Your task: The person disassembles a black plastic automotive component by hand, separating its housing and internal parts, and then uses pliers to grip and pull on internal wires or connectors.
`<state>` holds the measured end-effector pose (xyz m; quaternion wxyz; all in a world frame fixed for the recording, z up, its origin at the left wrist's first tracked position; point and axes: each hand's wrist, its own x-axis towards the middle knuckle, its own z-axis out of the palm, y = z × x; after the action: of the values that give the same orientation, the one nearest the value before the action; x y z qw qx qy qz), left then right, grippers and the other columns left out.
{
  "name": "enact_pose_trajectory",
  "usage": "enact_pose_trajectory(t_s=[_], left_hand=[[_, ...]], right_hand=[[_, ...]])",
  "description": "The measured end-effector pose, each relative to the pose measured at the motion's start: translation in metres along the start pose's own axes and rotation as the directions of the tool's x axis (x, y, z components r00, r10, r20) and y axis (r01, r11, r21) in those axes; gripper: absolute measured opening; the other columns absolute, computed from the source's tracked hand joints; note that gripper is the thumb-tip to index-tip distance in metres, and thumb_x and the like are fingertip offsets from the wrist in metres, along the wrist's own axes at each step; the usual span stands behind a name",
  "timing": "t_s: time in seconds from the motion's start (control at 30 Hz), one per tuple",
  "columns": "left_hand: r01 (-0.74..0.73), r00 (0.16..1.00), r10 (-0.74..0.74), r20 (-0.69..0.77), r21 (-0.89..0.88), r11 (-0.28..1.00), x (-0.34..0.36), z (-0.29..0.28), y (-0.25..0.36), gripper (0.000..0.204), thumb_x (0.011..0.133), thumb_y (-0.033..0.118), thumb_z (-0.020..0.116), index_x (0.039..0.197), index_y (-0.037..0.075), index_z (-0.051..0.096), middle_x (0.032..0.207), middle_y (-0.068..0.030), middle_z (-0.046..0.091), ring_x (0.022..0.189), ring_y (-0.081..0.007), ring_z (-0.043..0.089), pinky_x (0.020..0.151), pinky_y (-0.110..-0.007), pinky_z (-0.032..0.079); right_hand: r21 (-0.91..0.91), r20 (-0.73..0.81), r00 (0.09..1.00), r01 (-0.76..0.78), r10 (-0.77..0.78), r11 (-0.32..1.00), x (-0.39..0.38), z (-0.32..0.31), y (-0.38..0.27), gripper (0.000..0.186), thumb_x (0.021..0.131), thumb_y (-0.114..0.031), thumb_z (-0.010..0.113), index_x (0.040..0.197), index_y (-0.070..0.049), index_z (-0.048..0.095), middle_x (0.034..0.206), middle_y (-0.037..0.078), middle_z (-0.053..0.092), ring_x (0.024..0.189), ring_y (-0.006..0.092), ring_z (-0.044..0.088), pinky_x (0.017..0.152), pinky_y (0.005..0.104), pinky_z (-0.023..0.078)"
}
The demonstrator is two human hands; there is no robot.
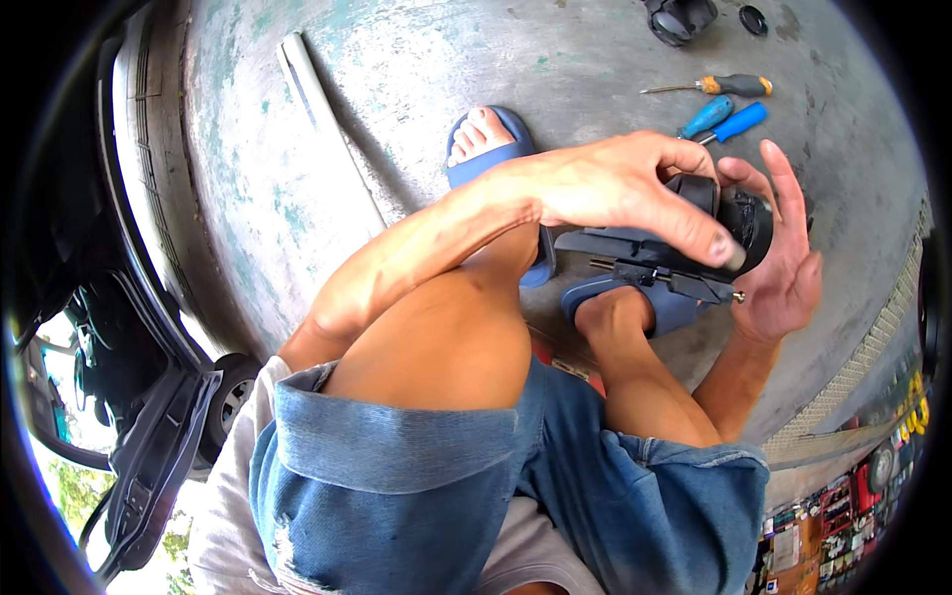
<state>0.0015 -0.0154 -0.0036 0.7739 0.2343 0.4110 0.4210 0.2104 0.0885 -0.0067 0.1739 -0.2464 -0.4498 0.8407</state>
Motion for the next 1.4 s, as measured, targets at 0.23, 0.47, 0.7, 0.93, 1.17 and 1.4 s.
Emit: enact_pose_trajectory(t_s=[0.23,0.47,0.7,0.93,1.17,1.4], left_hand=[[-0.093,0.995,0.103,0.001,0.455,0.885,-0.002,0.010,0.003,0.055,0.068,0.023,0.091,0.109,0.003,0.061,0.093,-0.0075,0.069,0.088,-0.0154,0.064,0.078,-0.032,0.052],[-0.095,0.992,0.124,-0.041,0.423,0.901,0.002,0.013,0.001,0.077,0.064,0.021,0.090,0.124,0.002,0.047,0.105,-0.0135,0.068,0.096,-0.0197,0.065,0.083,-0.034,0.052],[-0.038,0.997,0.056,-0.044,0.329,0.943,-0.002,0.014,0.004,0.097,0.065,0.019,0.090,0.140,0.002,0.031,0.108,-0.0180,0.066,0.100,-0.0234,0.064,0.088,-0.035,0.052],[-0.036,0.999,0.033,0.016,0.299,0.953,0.005,0.015,0.003,0.107,0.066,0.018,0.089,0.149,0.002,0.024,0.108,-0.0189,0.065,0.099,-0.0232,0.064,0.088,-0.034,0.051],[0.019,0.999,-0.026,0.023,0.247,0.969,0.005,0.014,-0.001,0.098,0.068,0.022,0.086,0.146,0.003,0.031,0.109,-0.0185,0.065,0.102,-0.0228,0.063,0.089,-0.034,0.050],[0.003,0.999,-0.009,0.033,0.198,0.980,0.007,0.014,-0.005,0.096,0.068,0.019,0.086,0.146,0.004,0.032,0.113,-0.0193,0.063,0.105,-0.0238,0.062,0.090,-0.035,0.050]], right_hand=[[-0.154,-0.012,0.992,0.125,-0.128,0.980,0.006,0.005,0.003,0.068,0.096,-0.040,0.051,0.140,0.011,0.044,0.116,0.018,0.059,0.105,0.0219,0.059,0.094,0.0318,0.045],[-0.155,-0.069,0.983,0.157,-0.169,0.975,0.007,0.002,0.009,0.057,0.095,-0.032,0.051,0.132,0.011,0.052,0.101,0.014,0.059,0.094,0.0177,0.055,0.087,0.0292,0.043],[-0.185,-0.019,0.992,0.119,-0.125,0.975,0.013,0.004,0.006,0.049,0.091,-0.030,0.051,0.116,0.011,0.059,0.090,0.012,0.059,0.088,0.0162,0.054,0.082,0.0271,0.042],[-0.175,-0.009,0.996,0.090,-0.093,0.980,0.010,-0.004,0.005,0.044,0.089,-0.030,0.050,0.107,0.009,0.061,0.083,0.010,0.056,0.078,0.0137,0.050,0.072,0.0260,0.039],[-0.130,-0.002,1.000,0.006,-0.006,0.991,0.014,-0.009,0.011,0.042,0.087,-0.030,0.051,0.098,0.008,0.062,0.075,0.008,0.054,0.072,0.0130,0.049,0.067,0.0253,0.037],[-0.108,-0.056,0.997,-0.061,0.055,0.992,0.015,-0.003,0.008,0.032,0.088,-0.025,0.050,0.090,0.005,0.060,0.071,0.006,0.053,0.068,0.0107,0.047,0.062,0.0244,0.035]])
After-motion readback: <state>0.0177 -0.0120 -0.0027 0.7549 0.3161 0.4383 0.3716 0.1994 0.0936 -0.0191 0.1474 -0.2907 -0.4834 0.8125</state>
